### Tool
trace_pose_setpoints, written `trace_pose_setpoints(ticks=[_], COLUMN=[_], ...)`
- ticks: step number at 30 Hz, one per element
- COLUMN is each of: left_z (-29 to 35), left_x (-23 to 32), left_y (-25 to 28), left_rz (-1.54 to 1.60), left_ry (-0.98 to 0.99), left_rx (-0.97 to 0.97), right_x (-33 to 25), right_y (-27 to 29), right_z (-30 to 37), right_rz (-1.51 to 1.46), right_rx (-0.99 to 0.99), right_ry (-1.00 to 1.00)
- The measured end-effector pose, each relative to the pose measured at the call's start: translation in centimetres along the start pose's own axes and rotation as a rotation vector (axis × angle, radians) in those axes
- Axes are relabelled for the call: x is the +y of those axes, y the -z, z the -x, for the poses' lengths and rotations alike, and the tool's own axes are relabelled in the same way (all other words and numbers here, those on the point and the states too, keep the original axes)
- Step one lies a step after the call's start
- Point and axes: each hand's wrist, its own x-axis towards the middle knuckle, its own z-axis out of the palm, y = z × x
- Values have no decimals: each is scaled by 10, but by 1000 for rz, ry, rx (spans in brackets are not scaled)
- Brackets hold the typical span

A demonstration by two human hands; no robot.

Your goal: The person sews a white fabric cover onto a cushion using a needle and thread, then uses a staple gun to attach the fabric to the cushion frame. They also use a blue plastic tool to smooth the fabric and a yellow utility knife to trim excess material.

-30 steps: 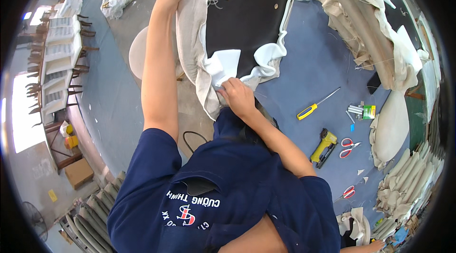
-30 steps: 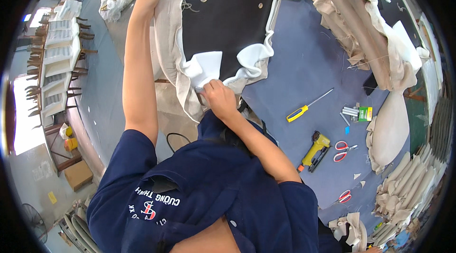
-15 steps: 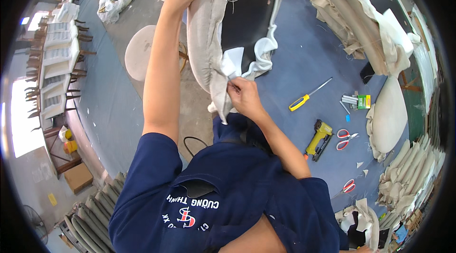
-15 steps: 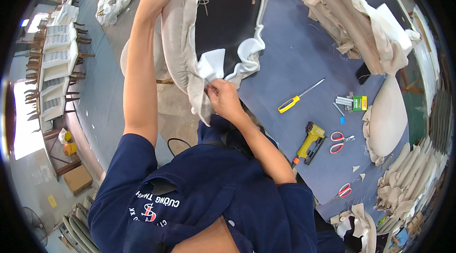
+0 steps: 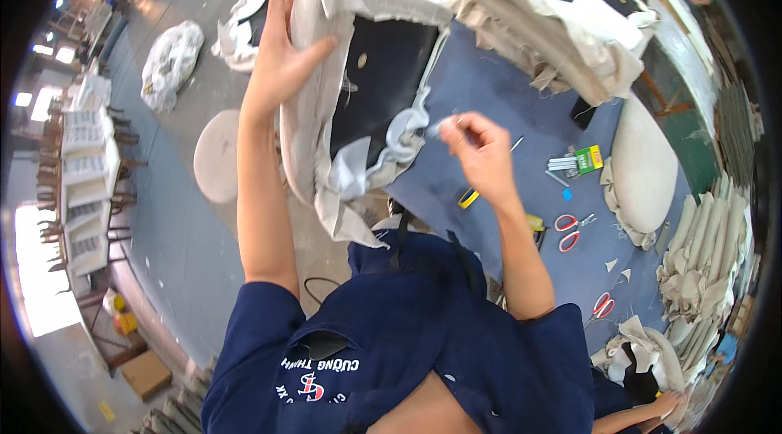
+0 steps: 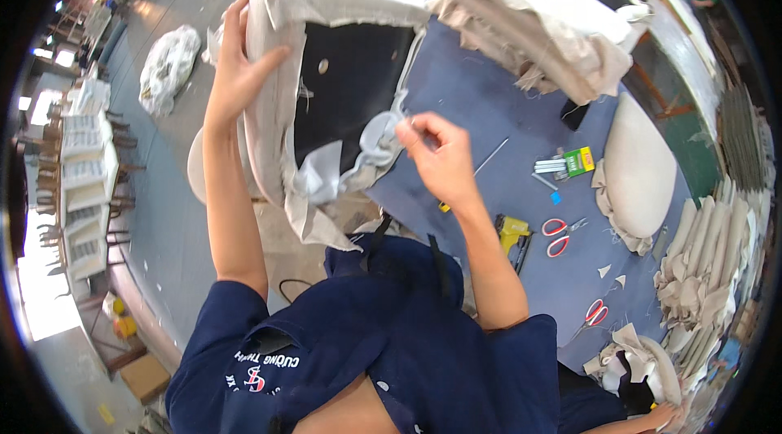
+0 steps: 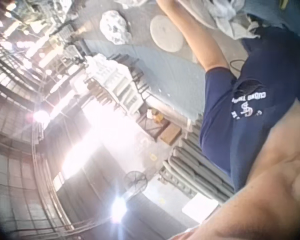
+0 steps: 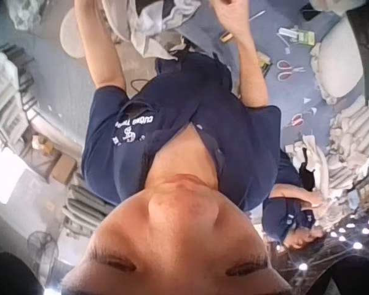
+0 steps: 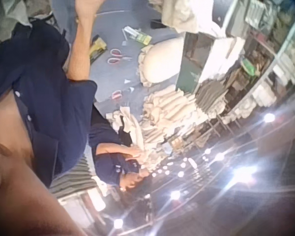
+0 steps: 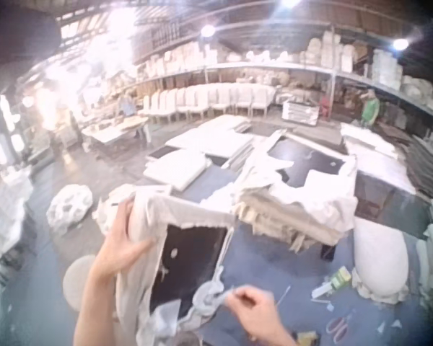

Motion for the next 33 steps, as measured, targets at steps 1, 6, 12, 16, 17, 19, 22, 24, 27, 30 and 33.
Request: trace_pose_setpoints(ticks=[1, 6, 12, 16, 17, 19, 22, 24, 27, 30, 33], left_z=[-2, 5, 26, 47, 48, 47, 44, 37, 21, 7, 6], left_x=[4, 25, 53, 82, 86, 91, 93, 95, 93, 104, 98], left_y=[-9, -32, -63, -86, -86, -86, -88, -88, -93, -100, -96], left_rz=[-9, -51, -75, -10, -4, 4, 74, 100, 63, 122, 218], left_ry=[-41, -56, -186, -282, -287, -315, -335, -331, -324, -338, -341], left_rx=[-1, -46, -227, -319, -373, -472, -597, -651, -633, -571, -506], right_x=[12, 9, -18, -49, -52, -50, -43, -33, -45, -64, -81], right_y=[10, 21, 48, 57, 56, 51, 20, 17, 25, 38, 35], right_z=[1, 27, 31, 36, 34, 24, -5, -18, -33, -35, -33], right_rz=[-12, -388, -498, -445, -460, -319, -45, 0, -26, -45, -21], right_rx=[-44, 94, 266, 313, 312, 454, 747, 773, 706, 652, 625], right_ry=[-96, -148, 240, 341, 358, 411, 300, 348, 394, 410, 431])
